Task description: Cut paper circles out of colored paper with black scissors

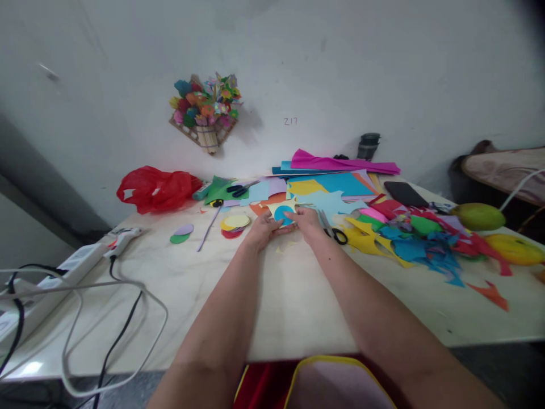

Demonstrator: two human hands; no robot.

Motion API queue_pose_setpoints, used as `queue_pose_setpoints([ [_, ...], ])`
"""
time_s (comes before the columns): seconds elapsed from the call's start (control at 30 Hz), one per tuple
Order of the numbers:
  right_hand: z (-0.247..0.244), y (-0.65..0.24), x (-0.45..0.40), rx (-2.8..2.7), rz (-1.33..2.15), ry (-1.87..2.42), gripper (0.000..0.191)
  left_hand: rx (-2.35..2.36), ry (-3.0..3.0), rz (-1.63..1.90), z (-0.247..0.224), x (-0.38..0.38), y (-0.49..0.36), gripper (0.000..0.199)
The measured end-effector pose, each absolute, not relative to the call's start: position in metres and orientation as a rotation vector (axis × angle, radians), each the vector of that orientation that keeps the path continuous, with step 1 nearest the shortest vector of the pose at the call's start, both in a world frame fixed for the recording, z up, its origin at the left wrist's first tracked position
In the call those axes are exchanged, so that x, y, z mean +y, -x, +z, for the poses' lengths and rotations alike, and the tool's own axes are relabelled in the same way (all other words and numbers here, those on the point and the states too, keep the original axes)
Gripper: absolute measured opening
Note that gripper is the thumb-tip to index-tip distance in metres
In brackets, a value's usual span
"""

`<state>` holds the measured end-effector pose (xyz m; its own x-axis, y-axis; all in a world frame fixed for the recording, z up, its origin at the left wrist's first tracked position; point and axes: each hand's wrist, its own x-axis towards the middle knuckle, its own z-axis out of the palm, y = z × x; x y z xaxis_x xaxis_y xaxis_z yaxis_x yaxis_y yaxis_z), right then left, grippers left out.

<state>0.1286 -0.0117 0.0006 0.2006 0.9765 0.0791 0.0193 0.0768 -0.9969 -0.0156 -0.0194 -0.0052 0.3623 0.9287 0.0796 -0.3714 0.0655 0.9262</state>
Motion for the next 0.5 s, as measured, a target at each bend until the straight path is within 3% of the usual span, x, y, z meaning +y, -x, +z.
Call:
queue_pose_setpoints([
  [0.33, 0.0045, -0.1305, -0.0150, -1.137, 0.997, 1.222, 0.049, 0.651, -1.112, 1.079, -0.0083, -0.0164, 0.0175, 0.045],
  [0.5, 0.0040, -0.1321, -0.0139, -1.136, 1.049, 1.198, 0.051, 0.648, -1.120, 1.084, -0.0087, -0.0163, 0.0189, 0.033],
])
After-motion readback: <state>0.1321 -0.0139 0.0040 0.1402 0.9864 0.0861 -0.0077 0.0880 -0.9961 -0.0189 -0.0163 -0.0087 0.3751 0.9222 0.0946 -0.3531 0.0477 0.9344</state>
